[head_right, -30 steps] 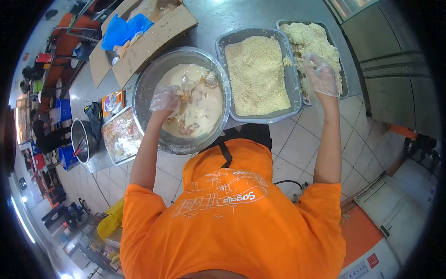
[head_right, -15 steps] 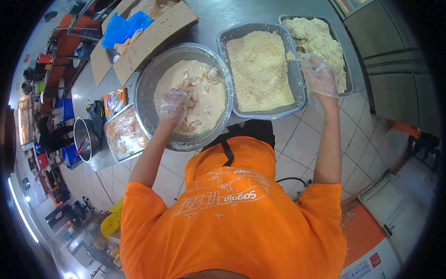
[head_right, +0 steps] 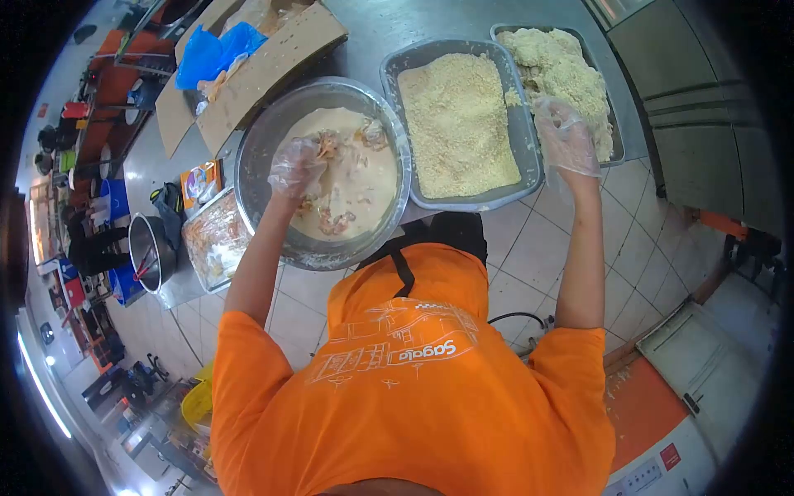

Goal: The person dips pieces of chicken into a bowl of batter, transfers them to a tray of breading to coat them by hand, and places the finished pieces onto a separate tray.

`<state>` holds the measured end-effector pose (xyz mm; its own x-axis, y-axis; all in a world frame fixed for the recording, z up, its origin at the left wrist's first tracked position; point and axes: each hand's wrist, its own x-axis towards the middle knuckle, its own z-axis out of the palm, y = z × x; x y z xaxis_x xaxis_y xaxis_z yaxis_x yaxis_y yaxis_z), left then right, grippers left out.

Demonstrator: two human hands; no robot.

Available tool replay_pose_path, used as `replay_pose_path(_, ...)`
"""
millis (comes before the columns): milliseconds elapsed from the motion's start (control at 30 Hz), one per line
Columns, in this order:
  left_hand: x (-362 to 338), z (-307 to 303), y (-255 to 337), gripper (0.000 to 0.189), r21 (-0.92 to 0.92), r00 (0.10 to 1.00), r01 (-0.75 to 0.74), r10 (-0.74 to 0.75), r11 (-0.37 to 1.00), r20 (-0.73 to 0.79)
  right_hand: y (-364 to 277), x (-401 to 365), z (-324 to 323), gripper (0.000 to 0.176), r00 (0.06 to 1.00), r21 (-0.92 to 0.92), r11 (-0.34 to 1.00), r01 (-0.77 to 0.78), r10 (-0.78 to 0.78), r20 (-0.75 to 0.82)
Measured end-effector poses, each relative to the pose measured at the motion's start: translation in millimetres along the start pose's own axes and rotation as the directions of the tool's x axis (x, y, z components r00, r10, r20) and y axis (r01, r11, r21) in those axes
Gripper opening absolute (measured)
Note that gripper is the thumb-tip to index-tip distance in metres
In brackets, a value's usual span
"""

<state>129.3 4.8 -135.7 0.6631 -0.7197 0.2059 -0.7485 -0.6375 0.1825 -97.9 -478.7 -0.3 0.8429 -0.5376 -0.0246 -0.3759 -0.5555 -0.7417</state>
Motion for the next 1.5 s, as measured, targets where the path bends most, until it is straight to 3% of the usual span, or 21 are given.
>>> replay_pose_path(67, 0.5, -0.6, 1.8, 0.034, -0.097, 0.998, 0.043, -0.048, 0.994, -0.047, 3.2, 0.7, 1.2, 0.033, 1.000, 0.022, 1.000, 0.004, -0.003, -0.008)
replay_pose_path(133, 15.2, -39.7, 33.8, 0.031, -0.176, 0.965, 0.251, -0.231, 0.952, 0.125, 3.1, 0.1, 2.2, 0.033, 1.000, 0.045, 0.999, 0.007, -0.007, -0.014)
replay_pose_path(267, 1.7, -24.1, 17.1, 0.026, -0.157, 0.967, 0.250, -0.238, 0.955, 0.094, -7.1, 1.6, 6.4, 0.032, 0.999, 0.040, 0.999, 0.023, -0.021, -0.033)
replay_pose_path(433, 0.2, -31.4, 13.2, 0.019, -0.160, 0.987, -0.138, 0.122, 0.977, -0.109, -10.5, 4.3, 11.1, 0.031, 0.999, 0.043, 0.998, 0.040, -0.040, -0.001)
replay_pose_path(567, 7.6, -42.9, 17.2, 0.018, -0.061, 0.965, -0.212, 0.199, 0.975, -0.171, -17.9, 5.1, 14.8, 0.030, 0.999, 0.111, 0.993, 0.048, -0.050, 0.016)
replay_pose_path(600, 19.5, -62.6, 33.3, 0.017, -0.060, 0.996, 0.079, -0.076, 0.995, 0.055, -21.4, 5.5, 14.7, 0.029, 0.999, 0.121, 0.993, 0.010, -0.014, 0.031)
replay_pose_path(633, 26.5, -73.9, 42.2, 0.017, 0.005, 0.899, 0.357, -0.345, 0.934, 0.268, -25.0, 5.4, 14.2, 0.029, 0.999, 0.122, 0.992, 0.011, -0.015, 0.031)
replay_pose_path(667, 26.1, -72.3, 39.0, 0.017, 0.006, 0.900, 0.356, -0.345, 0.934, 0.267, -28.4, 4.6, 13.4, 0.029, 0.999, 0.112, 0.994, 0.006, -0.010, 0.039)
replay_pose_path(733, 21.3, -65.6, 24.9, 0.024, 0.027, 0.977, 0.210, -0.211, 0.977, 0.025, -26.7, 3.0, 13.9, 0.029, 0.999, 0.103, 0.995, -0.003, -0.002, 0.047)
replay_pose_path(767, 19.5, -63.1, 13.7, 0.024, 0.030, 0.977, 0.210, -0.210, 0.977, 0.027, -21.8, 2.9, 15.3, 0.029, 0.999, 0.115, 0.993, 0.033, -0.037, 0.038)
replay_pose_path(833, 18.2, -61.2, -5.9, 0.030, -0.028, 0.976, -0.132, 0.124, 0.991, -0.181, -18.0, 2.8, 17.6, 0.029, 0.997, 0.129, 0.989, 0.072, -0.076, 0.029)
replay_pose_path(867, 19.0, -63.7, -4.2, 0.030, -0.025, 0.975, -0.132, 0.125, 0.991, -0.182, -17.7, 2.6, 18.1, 0.029, 0.997, 0.095, 0.992, 0.080, -0.081, 0.015)
replay_pose_path(933, 20.5, -66.1, 3.0, 0.042, -0.024, 0.987, 0.140, -0.137, 0.990, 0.083, -19.2, 1.5, 18.3, 0.029, 0.996, 0.063, 0.994, 0.084, -0.084, -0.002)
replay_pose_path(967, 29.1, -77.4, 19.2, 0.042, -0.023, 0.988, 0.136, -0.133, 0.991, 0.083, -22.5, 0.7, 18.7, 0.029, 0.999, 0.058, 0.997, 0.044, -0.044, 0.004)
replay_pose_path(1033, 52.0, -108.1, 69.7, 0.040, -0.136, 0.716, 0.605, -0.461, 0.785, 0.525, -19.4, -0.9, 18.0, 0.029, 1.000, 0.056, 0.998, -0.003, 0.003, 0.006)
replay_pose_path(1067, 51.3, -109.9, 86.2, 0.040, -0.135, 0.716, 0.601, -0.456, 0.788, 0.528, -13.0, -0.9, 17.3, 0.028, 0.999, 0.058, 0.998, 0.029, -0.031, 0.036)
replay_pose_path(1133, 47.6, -109.5, 111.3, 0.040, -0.423, 0.650, 0.733, -0.366, 0.533, 0.666, -10.4, -3.4, 14.7, 0.028, 0.996, 0.059, 0.997, 0.056, -0.060, 0.067)
replay_pose_path(1267, 32.4, -50.5, 109.2, 0.033, -0.327, 0.826, 0.462, -0.265, 0.825, 0.498, -22.7, -6.1, 12.9, 0.026, 0.997, 0.046, 0.999, -0.025, 0.021, 0.079)
replay_pose_path(1333, 33.1, -17.8, 95.4, 0.027, -0.085, 0.927, 0.188, -0.148, 0.978, 0.345, -22.6, -8.3, 13.2, 0.026, 0.999, 0.061, 0.998, -0.021, 0.018, 0.046)
replay_pose_path(1433, 34.6, -12.7, 95.0, 0.024, -0.046, 0.985, 0.093, -0.085, 0.995, 0.150, -15.9, -14.3, 12.3, 0.027, 0.996, 0.116, 0.989, 0.089, -0.085, -0.032)
replay_pose_path(1500, 38.5, -11.5, 103.2, 0.022, 0.061, 0.975, 0.097, -0.107, 0.993, 0.195, -15.8, -13.6, 10.7, 0.027, 1.000, 0.093, 0.995, 0.020, -0.023, 0.022)
